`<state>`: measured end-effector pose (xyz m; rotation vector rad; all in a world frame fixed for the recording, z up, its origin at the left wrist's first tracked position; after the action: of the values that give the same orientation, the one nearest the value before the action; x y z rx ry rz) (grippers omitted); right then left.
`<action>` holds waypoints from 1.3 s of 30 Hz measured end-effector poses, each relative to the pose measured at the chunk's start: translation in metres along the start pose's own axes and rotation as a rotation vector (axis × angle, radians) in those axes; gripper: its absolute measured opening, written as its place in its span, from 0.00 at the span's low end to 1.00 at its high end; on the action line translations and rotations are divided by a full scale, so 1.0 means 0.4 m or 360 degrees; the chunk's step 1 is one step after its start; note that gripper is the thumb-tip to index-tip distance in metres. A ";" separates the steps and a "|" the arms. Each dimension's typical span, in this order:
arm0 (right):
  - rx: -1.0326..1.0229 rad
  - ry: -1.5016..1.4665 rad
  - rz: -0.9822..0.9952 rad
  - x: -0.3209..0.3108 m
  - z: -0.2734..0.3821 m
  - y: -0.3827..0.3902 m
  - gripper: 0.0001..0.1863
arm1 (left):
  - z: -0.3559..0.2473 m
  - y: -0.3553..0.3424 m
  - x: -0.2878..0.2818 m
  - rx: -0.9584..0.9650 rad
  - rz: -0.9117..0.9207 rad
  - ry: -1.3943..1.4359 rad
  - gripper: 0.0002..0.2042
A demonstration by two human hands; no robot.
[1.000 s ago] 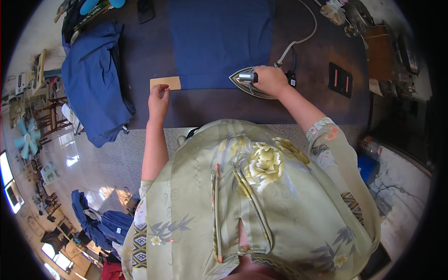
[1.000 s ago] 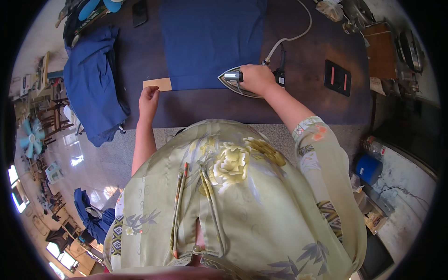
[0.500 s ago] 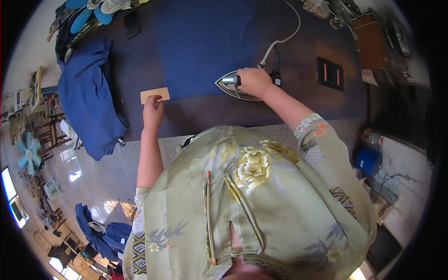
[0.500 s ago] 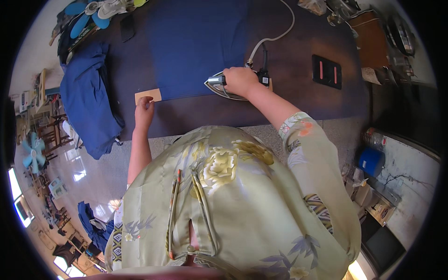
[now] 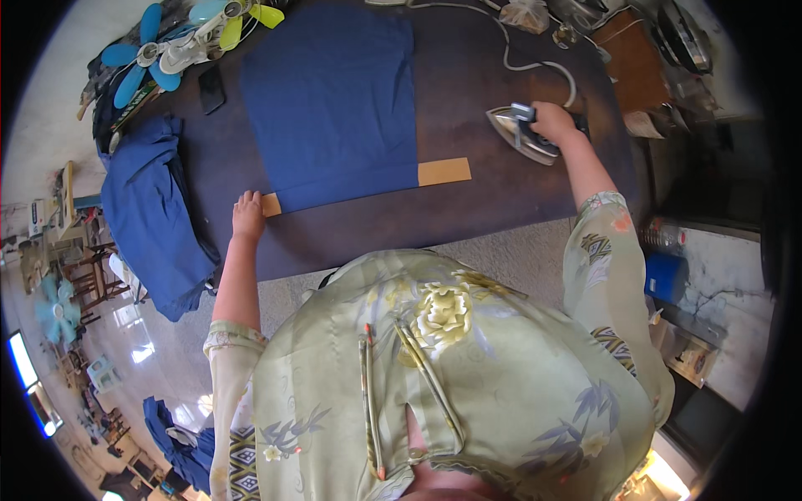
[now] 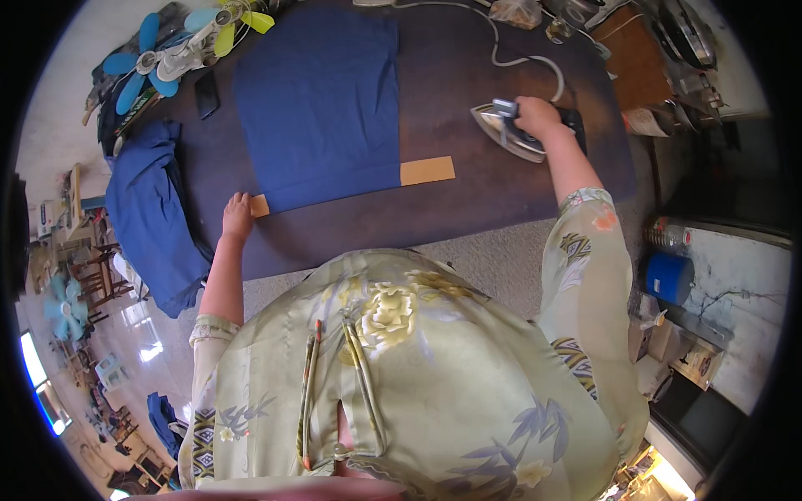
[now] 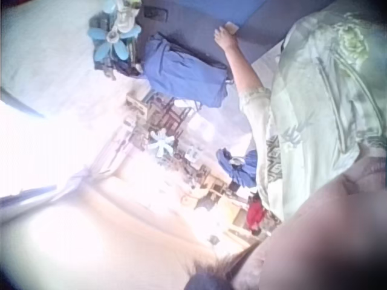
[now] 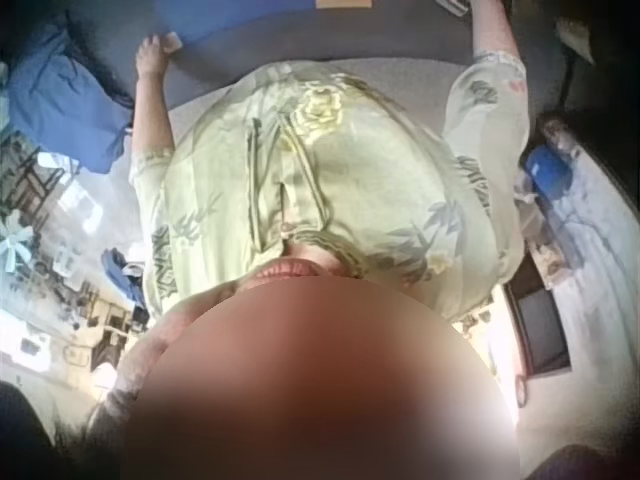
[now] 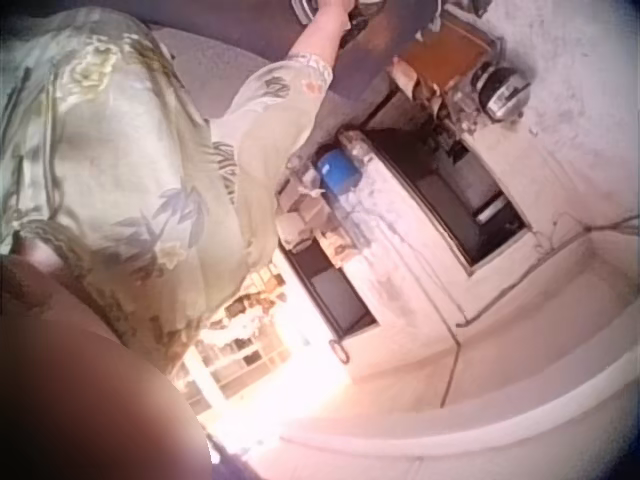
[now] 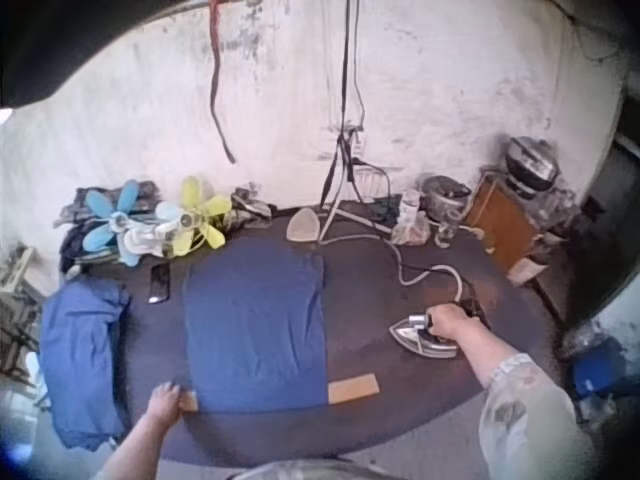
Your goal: The recorder uses a template and an iron to press a fold into pieces of blue fabric.
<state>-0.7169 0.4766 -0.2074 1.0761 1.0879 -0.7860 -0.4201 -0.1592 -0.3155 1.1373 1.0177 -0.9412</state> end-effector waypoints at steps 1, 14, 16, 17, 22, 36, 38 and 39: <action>0.0066 0.0065 0.0005 -0.011 -0.024 0.005 0.15 | 0.001 0.006 -0.002 -0.0023 0.0006 -0.0009 0.22; -0.0691 -0.0218 -0.0277 0.273 0.406 0.113 0.24 | -0.032 0.012 -0.043 0.0038 -0.0109 -0.0129 0.21; -0.0693 -0.0215 -0.0264 0.312 0.413 0.115 0.24 | -0.030 0.030 -0.048 0.0039 -0.0260 -0.0100 0.21; -0.0683 -0.0205 -0.0250 0.326 0.410 0.112 0.23 | -0.030 0.041 -0.054 0.0053 -0.0413 -0.0063 0.21; -0.0593 -0.0374 -0.0231 0.289 0.430 0.108 0.11 | -0.005 0.087 -0.029 -0.0035 -0.0637 0.0214 0.12; -0.0715 -0.0573 -0.1075 0.081 0.504 0.038 0.09 | 0.073 0.041 -0.134 0.0044 -0.1089 0.0463 0.02; -0.0662 -0.0711 -0.0722 0.087 0.491 0.065 0.10 | 0.118 0.062 -0.148 0.0004 -0.0891 0.0906 0.06; -0.0616 -0.0841 -0.0369 0.101 0.485 0.075 0.11 | 0.149 0.082 -0.136 -0.0068 -0.0674 0.1272 0.07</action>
<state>-0.6197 0.3015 -0.2198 0.3835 0.8646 -0.9297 -0.3949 -0.2081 -0.2480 1.3171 1.9737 -0.7794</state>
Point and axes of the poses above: each hand's wrist, its own y-axis away from the middle knuckle, its own x-axis out of the palm, z = x × y, the point moved 3 cm from there along -y, towards the middle knuckle, and after that the axes turned 1 degree about -y, right-handed, at the moved point
